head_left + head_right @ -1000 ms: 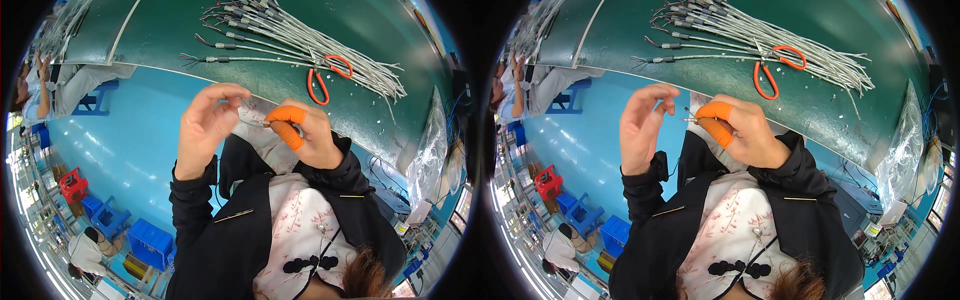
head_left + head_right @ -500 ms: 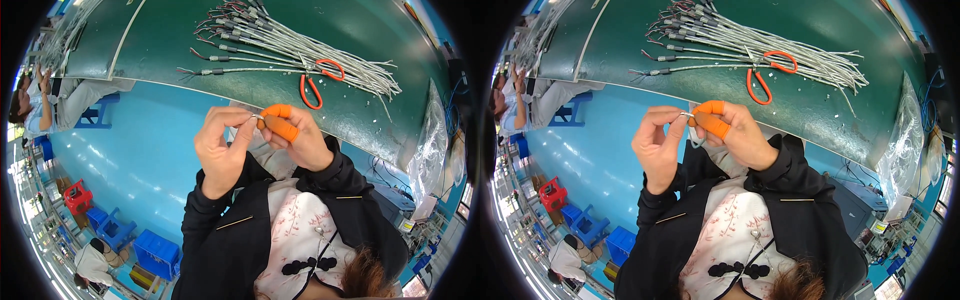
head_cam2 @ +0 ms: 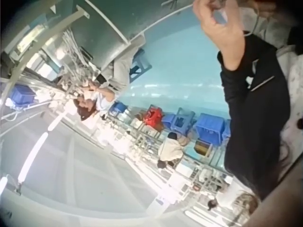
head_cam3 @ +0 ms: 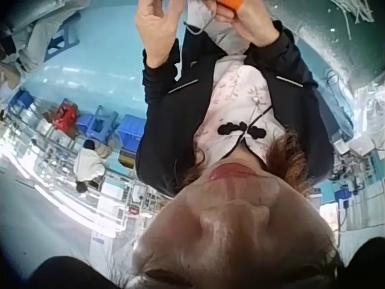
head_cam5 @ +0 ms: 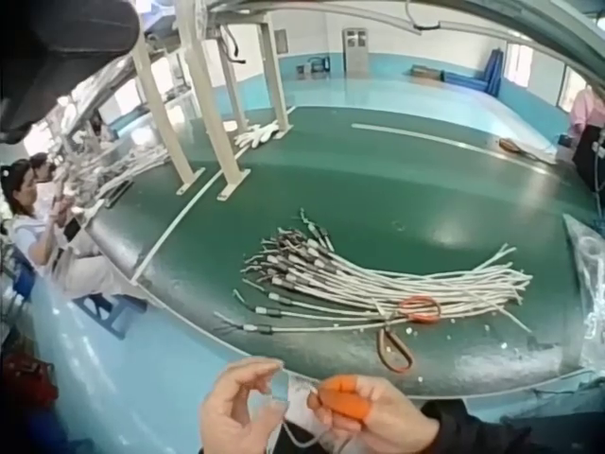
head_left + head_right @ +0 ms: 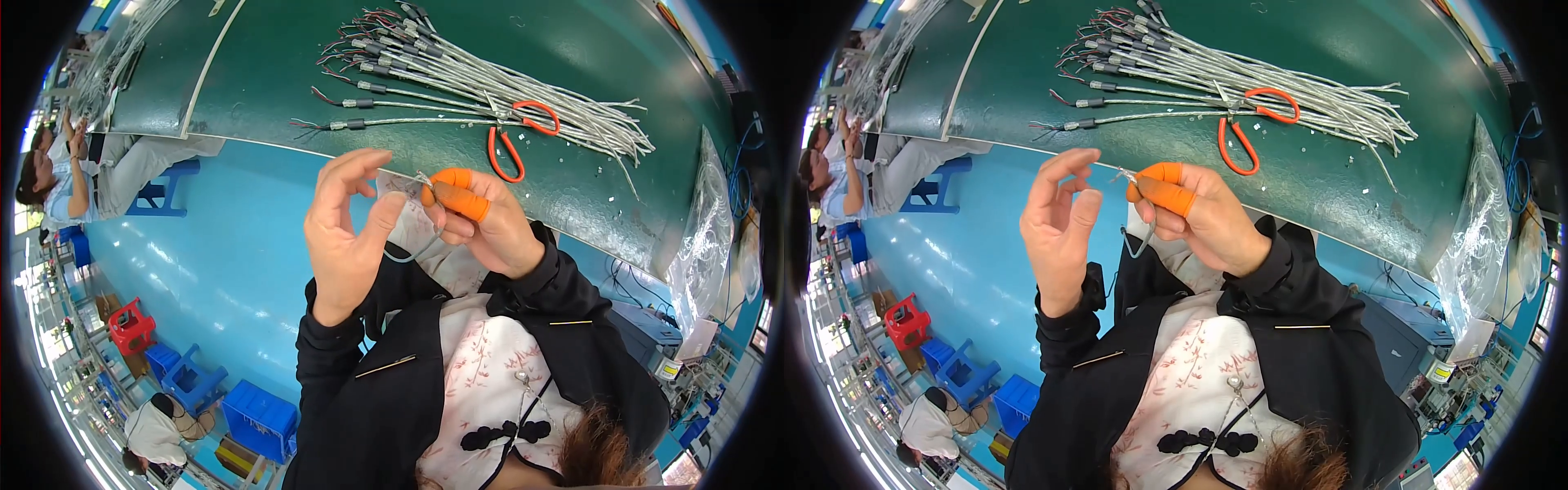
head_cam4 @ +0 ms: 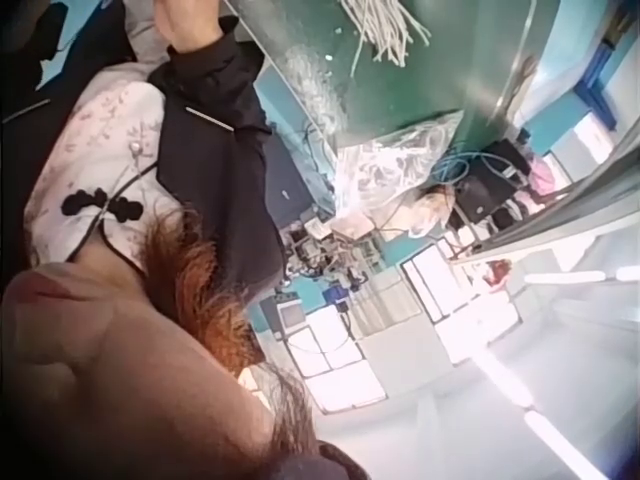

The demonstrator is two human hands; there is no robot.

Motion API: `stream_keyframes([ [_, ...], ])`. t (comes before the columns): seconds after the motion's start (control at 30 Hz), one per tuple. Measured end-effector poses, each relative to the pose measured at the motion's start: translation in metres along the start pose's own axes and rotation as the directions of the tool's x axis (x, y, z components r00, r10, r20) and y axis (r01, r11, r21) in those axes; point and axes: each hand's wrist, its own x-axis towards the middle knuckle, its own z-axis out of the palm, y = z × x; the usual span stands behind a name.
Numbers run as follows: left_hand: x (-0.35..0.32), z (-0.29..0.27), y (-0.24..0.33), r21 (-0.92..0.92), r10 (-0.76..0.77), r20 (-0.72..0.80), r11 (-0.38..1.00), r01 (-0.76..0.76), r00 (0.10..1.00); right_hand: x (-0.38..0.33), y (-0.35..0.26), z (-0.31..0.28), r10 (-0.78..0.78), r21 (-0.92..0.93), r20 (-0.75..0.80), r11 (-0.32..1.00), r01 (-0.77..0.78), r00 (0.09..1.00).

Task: Preparing and cutting electrical cable bundles at a production workstation.

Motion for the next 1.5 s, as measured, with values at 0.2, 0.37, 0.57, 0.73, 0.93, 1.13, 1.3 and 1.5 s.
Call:
stream_keyframes([
  [0.2,0.002,-0.008,0.001,-0.179,-0.176,0.187,0.961,0.21,0.966,-0.001,0.007,0.002,-0.038,-0.106,-0.007,0.994,0.037,0.999],
  [0.37,0.001,-0.02,-0.001,-0.175,-0.264,0.255,0.933,0.313,0.93,-0.002,0.009,0.004,0.008,-0.17,-0.012,0.985,-0.01,1.0],
  [0.57,0.009,-0.037,-0.001,-0.116,-0.307,0.373,0.921,0.372,0.876,-0.001,0.019,0.003,0.043,-0.202,-0.017,0.978,-0.046,0.999],
  [0.73,0.013,-0.04,0.002,0.171,-0.052,0.398,0.985,-0.018,0.916,-0.001,0.022,0.003,0.069,-0.228,-0.032,0.971,-0.075,0.997],
  [0.93,0.006,-0.029,0.001,0.459,0.37,0.34,0.737,-0.496,0.865,0.002,0.022,0.002,0.117,-0.071,-0.028,0.99,-0.119,0.993],
  [1.13,-0.005,-0.021,-0.005,0.501,0.447,0.24,0.703,-0.504,0.862,0.003,0.022,0.003,0.035,-0.107,-0.044,0.994,-0.039,0.998],
  [1.3,-0.012,-0.021,-0.01,0.484,0.337,0.172,0.789,-0.378,0.926,0.001,0.023,0.002,-0.061,-0.208,-0.069,0.977,0.045,0.996],
  [1.5,-0.009,-0.031,-0.002,0.149,0.04,0.075,0.988,-0.051,0.996,-0.001,0.031,0.011,-0.244,-0.446,-0.065,0.875,0.191,0.968],
])
